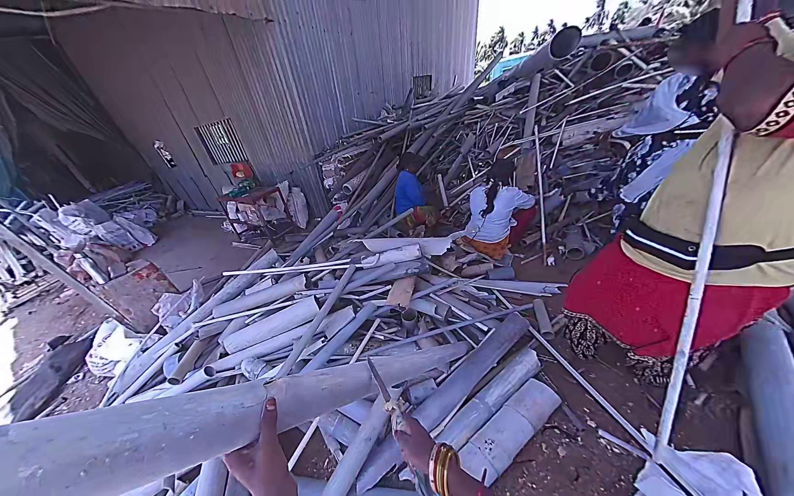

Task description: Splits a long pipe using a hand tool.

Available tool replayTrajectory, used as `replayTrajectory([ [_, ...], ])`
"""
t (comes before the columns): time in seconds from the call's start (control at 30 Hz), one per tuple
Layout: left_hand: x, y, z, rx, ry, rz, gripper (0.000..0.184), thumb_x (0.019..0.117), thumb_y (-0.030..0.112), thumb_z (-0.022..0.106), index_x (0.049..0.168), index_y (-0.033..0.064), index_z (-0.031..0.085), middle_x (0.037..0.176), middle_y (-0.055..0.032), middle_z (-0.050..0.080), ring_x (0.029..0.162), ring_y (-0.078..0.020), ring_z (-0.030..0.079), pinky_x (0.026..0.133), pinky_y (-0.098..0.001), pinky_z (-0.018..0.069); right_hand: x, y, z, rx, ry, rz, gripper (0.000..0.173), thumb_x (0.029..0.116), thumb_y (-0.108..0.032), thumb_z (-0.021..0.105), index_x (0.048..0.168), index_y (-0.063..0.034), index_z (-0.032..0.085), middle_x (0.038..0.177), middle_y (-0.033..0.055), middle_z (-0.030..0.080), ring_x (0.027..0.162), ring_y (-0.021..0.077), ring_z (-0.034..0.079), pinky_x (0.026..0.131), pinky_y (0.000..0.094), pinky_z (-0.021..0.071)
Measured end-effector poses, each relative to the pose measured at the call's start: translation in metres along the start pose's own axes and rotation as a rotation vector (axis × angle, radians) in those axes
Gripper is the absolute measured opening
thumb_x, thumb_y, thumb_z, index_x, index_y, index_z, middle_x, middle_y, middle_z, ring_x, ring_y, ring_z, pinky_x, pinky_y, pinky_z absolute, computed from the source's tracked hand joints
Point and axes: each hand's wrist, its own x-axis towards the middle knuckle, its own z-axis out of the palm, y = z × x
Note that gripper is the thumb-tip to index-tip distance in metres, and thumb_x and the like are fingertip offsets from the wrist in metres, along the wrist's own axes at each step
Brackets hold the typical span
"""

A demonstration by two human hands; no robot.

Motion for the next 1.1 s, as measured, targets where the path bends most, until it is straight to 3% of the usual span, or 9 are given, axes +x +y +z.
replayTrajectory([
  [0.1,0.009,-0.004,0.006,0.005,0.019,0.004,0.066,0.0879,0.002,0.071,0.141,-0.0120,0.033,0.123,-0.0174,0.056,0.110,-0.0029,0.058,0.095,-0.0184,0.0487,-0.027,-0.042,0.027,-0.037,-0.119,-0.114,0.045,0.1105,-0.009,0.037,0.152,0.0073,0.031,0.126,0.0316,0.054,0.097,0.0334,0.060,0.090,0.0456,0.0484],
  [0.23,0.029,-0.009,0.011,0.004,0.013,-0.022,0.067,0.0902,0.006,0.071,0.144,-0.0070,0.033,0.126,-0.0167,0.055,0.108,-0.0067,0.059,0.091,-0.0234,0.0508,-0.025,-0.060,0.052,0.012,-0.152,-0.235,0.046,0.1095,-0.008,0.040,0.151,0.0094,0.034,0.141,0.0354,0.050,0.125,0.0419,0.057,0.108,0.0512,0.0422],
  [0.33,0.030,-0.010,0.011,0.014,0.025,-0.028,0.066,0.0901,0.004,0.071,0.143,-0.0076,0.034,0.124,-0.0162,0.055,0.107,-0.0056,0.059,0.091,-0.0219,0.0504,0.013,-0.030,0.036,0.155,-0.018,-0.085,0.038,0.1098,-0.008,0.042,0.144,0.0081,0.040,0.108,0.0220,0.056,0.084,0.0243,0.053,0.080,0.0394,0.0460],
  [0.47,0.023,-0.014,0.012,0.018,0.028,-0.010,0.065,0.0898,0.003,0.071,0.142,-0.0093,0.035,0.123,-0.0161,0.056,0.108,-0.0045,0.059,0.093,-0.0208,0.0499,0.002,-0.051,0.034,0.176,-0.082,-0.045,0.034,0.1106,-0.008,0.039,0.141,0.0059,0.041,0.097,0.0130,0.049,0.074,0.0171,0.047,0.071,0.0329,0.0444],
  [0.63,0.023,-0.008,0.014,0.050,0.011,-0.094,0.066,0.0925,0.009,0.071,0.146,-0.0032,0.034,0.132,-0.0177,0.054,0.114,-0.0127,0.057,0.093,-0.0311,0.0507,0.005,-0.049,0.038,0.101,-0.075,-0.159,0.044,0.1103,-0.009,0.039,0.150,0.0086,0.036,0.138,0.0334,0.053,0.117,0.0379,0.060,0.104,0.0486,0.0447],
  [0.77,0.016,-0.008,0.010,0.078,0.025,-0.056,0.067,0.0922,0.009,0.070,0.145,-0.0062,0.032,0.129,-0.0172,0.054,0.112,-0.0078,0.056,0.093,-0.0253,0.0492,0.042,0.000,-0.002,0.146,0.083,0.102,0.037,0.1099,-0.008,0.042,0.142,0.0108,0.044,0.119,0.0276,0.057,0.097,0.0289,0.057,0.091,0.0418,0.0466],
  [0.87,0.013,-0.005,0.017,0.067,0.020,-0.022,0.067,0.0915,0.007,0.070,0.145,-0.0075,0.033,0.128,-0.0167,0.054,0.113,-0.0058,0.056,0.095,-0.0219,0.0477,0.014,-0.033,0.017,0.093,-0.033,-0.018,0.038,0.1112,-0.010,0.038,0.145,0.0075,0.038,0.112,0.0248,0.056,0.087,0.0273,0.055,0.084,0.0418,0.0470],
  [1.0,0.014,-0.001,0.023,0.073,0.015,-0.075,0.066,0.0918,0.011,0.071,0.145,-0.0032,0.035,0.131,-0.0164,0.054,0.114,-0.0122,0.057,0.093,-0.0306,0.0504,0.004,-0.045,0.024,0.044,-0.036,-0.126,0.045,0.1109,-0.011,0.039,0.151,0.0077,0.036,0.134,0.0318,0.056,0.114,0.0368,0.061,0.104,0.0476,0.0453],
  [1.1,0.011,-0.005,0.020,0.078,0.035,-0.058,0.067,0.0918,0.010,0.071,0.145,-0.0052,0.034,0.129,-0.0164,0.054,0.114,-0.0087,0.056,0.094,-0.0264,0.0491,0.036,-0.010,0.007,0.120,0.083,0.039,0.043,0.1106,-0.009,0.039,0.149,0.0098,0.037,0.138,0.0340,0.052,0.118,0.0398,0.059,0.102,0.0493,0.0449],
])
